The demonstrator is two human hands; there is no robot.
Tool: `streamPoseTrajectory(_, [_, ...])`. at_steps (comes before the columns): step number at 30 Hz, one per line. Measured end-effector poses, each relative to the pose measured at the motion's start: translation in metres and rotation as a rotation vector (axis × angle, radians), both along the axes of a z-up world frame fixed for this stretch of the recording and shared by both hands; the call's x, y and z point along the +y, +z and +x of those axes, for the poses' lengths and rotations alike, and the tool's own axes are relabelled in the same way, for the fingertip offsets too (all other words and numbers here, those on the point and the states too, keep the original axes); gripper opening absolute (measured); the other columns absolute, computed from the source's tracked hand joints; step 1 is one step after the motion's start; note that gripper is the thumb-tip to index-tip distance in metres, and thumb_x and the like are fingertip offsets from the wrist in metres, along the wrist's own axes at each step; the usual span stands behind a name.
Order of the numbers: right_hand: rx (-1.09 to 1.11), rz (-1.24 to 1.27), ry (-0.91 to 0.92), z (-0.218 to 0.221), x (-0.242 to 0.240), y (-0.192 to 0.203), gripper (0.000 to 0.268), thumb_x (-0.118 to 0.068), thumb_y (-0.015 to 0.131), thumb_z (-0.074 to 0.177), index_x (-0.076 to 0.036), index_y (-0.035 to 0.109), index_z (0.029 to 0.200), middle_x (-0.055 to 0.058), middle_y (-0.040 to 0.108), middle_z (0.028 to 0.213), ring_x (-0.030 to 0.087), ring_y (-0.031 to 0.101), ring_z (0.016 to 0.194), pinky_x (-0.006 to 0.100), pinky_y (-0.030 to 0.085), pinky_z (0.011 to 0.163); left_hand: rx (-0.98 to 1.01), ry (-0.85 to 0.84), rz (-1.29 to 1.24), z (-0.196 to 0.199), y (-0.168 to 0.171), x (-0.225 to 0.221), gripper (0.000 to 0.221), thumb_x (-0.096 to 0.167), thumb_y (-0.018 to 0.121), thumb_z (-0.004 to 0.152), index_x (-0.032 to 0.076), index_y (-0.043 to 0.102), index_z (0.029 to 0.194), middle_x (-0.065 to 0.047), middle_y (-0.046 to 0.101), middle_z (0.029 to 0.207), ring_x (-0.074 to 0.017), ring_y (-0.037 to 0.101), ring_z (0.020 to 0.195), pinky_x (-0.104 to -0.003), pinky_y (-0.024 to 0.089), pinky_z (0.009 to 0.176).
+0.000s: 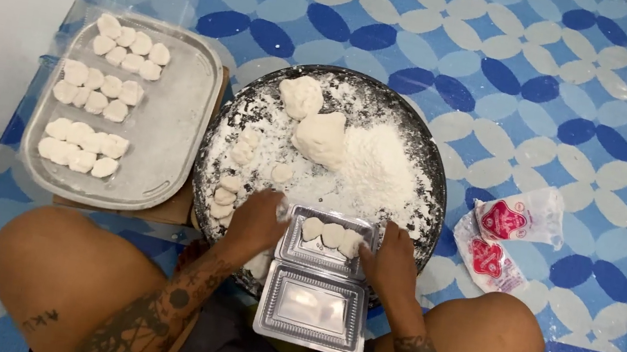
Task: Coating small dough balls in flour and arranging them into a plastic packaging container.
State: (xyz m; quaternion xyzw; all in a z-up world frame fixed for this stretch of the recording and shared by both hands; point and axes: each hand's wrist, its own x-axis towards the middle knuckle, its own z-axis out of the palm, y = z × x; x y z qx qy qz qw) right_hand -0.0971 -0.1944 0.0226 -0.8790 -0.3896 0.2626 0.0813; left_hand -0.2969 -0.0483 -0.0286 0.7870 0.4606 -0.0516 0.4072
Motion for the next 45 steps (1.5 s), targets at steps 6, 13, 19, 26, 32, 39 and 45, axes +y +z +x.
streamPoseTrajectory(6, [0.045, 0.165, 0.051, -0.014, 0.012, -0.004, 0.045, -0.024, 0.066, 0.092, -0.003, 0.060, 0.131, 0.023, 0.065, 0.115, 0.043, 0.066, 0.111, 0.052, 0.055, 0.091, -0.031, 0.076, 0.340, 0.004, -0.046, 0.048, 0.040, 0.014, 0.061, 0.096, -0.002, 0.060, 0.133, -0.021, 0.065, 0.122, -0.0383, 0.063, 0.118, -0.050, 0.056, 0.095])
streamPoseTrajectory(13, [0.063, 0.206, 0.015, -0.010, 0.007, -0.033, 0.042, -0.025, 0.069, 0.089, -0.007, 0.065, 0.127, 0.016, 0.067, 0.106, 0.034, 0.071, 0.102, 0.049, 0.057, 0.087, -0.024, 0.079, 0.445, 0.020, -0.062, 0.048, 0.038, 0.018, 0.075, 0.088, -0.003, 0.069, 0.119, -0.017, 0.068, 0.103, -0.0329, 0.063, 0.107, -0.044, 0.056, 0.088])
streamPoseTrajectory(19, [0.343, 0.262, -0.195, -0.010, 0.019, -0.046, 0.040, -0.040, 0.072, 0.088, -0.025, 0.069, 0.124, 0.007, 0.075, 0.105, 0.028, 0.074, 0.101, 0.041, 0.057, 0.087, -0.187, 0.166, 0.160, 0.042, -0.008, 0.021, 0.034, 0.018, 0.077, 0.085, 0.000, 0.068, 0.113, -0.017, 0.072, 0.098, -0.0399, 0.065, 0.103, -0.054, 0.053, 0.087])
streamPoseTrajectory(26, [0.802, 0.643, -0.324, -0.019, 0.011, -0.055, 0.027, -0.009, 0.072, 0.089, -0.001, 0.072, 0.115, 0.012, 0.073, 0.092, 0.016, 0.068, 0.084, 0.032, 0.058, 0.075, -0.358, 0.134, -0.258, 0.042, 0.031, -0.024, 0.034, 0.032, 0.082, 0.080, 0.010, 0.075, 0.106, -0.013, 0.078, 0.096, -0.0339, 0.073, 0.099, -0.047, 0.055, 0.083])
streamPoseTrajectory(32, [0.842, 0.591, -0.289, -0.020, 0.012, -0.038, 0.022, -0.003, 0.072, 0.086, 0.000, 0.076, 0.107, 0.011, 0.074, 0.085, 0.016, 0.067, 0.078, 0.031, 0.055, 0.074, -0.330, 0.046, -0.218, 0.035, 0.011, -0.013, 0.022, 0.028, 0.074, 0.084, 0.013, 0.078, 0.100, -0.011, 0.078, 0.091, -0.0361, 0.072, 0.093, -0.046, 0.053, 0.080])
streamPoseTrajectory(39, [0.488, 0.201, -0.131, -0.012, 0.015, -0.020, 0.039, -0.020, 0.071, 0.089, -0.011, 0.063, 0.126, 0.022, 0.075, 0.113, 0.040, 0.069, 0.112, 0.051, 0.053, 0.094, -0.083, -0.404, 0.210, 0.017, -0.001, -0.013, 0.043, 0.022, 0.080, 0.082, 0.003, 0.071, 0.119, -0.017, 0.071, 0.111, -0.0350, 0.063, 0.108, -0.048, 0.050, 0.090])
streamPoseTrajectory(45, [0.440, 0.250, -0.195, -0.003, 0.011, -0.058, 0.030, -0.023, 0.070, 0.089, -0.011, 0.064, 0.116, 0.019, 0.076, 0.097, 0.036, 0.073, 0.096, 0.046, 0.055, 0.083, -0.027, -0.429, 0.302, 0.026, -0.035, -0.022, 0.038, 0.021, 0.078, 0.084, 0.009, 0.073, 0.120, -0.010, 0.072, 0.108, -0.0271, 0.058, 0.109, -0.041, 0.043, 0.097])
